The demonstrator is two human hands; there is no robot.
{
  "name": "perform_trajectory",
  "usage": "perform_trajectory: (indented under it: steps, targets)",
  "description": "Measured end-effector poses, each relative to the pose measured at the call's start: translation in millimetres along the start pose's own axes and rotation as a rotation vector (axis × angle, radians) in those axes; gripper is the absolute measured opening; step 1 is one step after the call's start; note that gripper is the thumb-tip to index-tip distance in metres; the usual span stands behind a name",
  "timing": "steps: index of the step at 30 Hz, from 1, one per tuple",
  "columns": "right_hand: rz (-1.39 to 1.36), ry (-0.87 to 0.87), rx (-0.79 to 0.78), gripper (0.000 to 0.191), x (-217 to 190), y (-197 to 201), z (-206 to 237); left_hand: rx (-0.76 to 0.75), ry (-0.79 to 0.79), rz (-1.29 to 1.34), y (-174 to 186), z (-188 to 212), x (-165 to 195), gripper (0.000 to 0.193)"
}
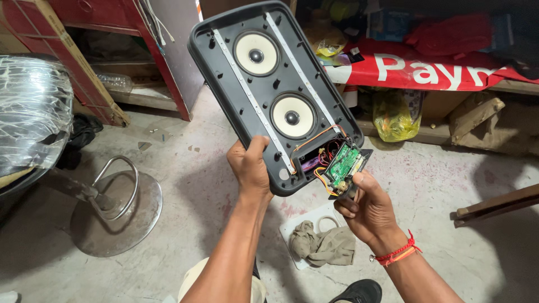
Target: The person holds a speaker cabinet with its back panel facing up and uses a screwdriver to unscrew the rear panel. They detach the internal amplifier circuit board, manipulate its wiring, and handle a purple cylindrical battery pack, connecting it to the board while continuing to work on the speaker's internal components.
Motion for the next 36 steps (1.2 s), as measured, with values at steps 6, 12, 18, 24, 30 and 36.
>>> perform_trajectory:
  steps: [6, 12, 18, 24, 30, 36]
  targets:
    - [-0.025, -0.009, -0.107, 0.041, -3, -3, 6, -0.078, 0.039, -0.031, -3, 5, 9, 0.010]
    - [0.088, 0.022, -0.152, 0.049, 1, 14, 11, -0.152, 0.026, -0.029, 2, 6, 12, 0.016]
    - [-0.119, 0.121, -0.233, 0.053, -3, 20, 12, -0.159, 0.100, 0.049, 0, 8, 13, 0.020]
    - [0.029, 0.280, 0.124, 0.072, -29, -1, 9, -0.188, 0.110, 0.048, -7, 15, 21, 0.022]
    - [0.134, 0.283, 0.344, 0.048, -45, -16, 8, -0.216, 0.069, -0.136, -13, 22, 23, 0.014]
    - [0.209, 0.125, 0.592, 0.035, -24, -10, 10, -0.268, -0.052, -0.373, -16, 22, 27, 0.011]
Point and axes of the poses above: each hand's wrist, its own z-axis away from the middle knuckle, its own y-axis out of the back of the hand, x = y × z, the point moved 2 cm from there along -z, towards the middle knuckle, and after that the axes turned 12 degrees about y, right-handed, at the moved point
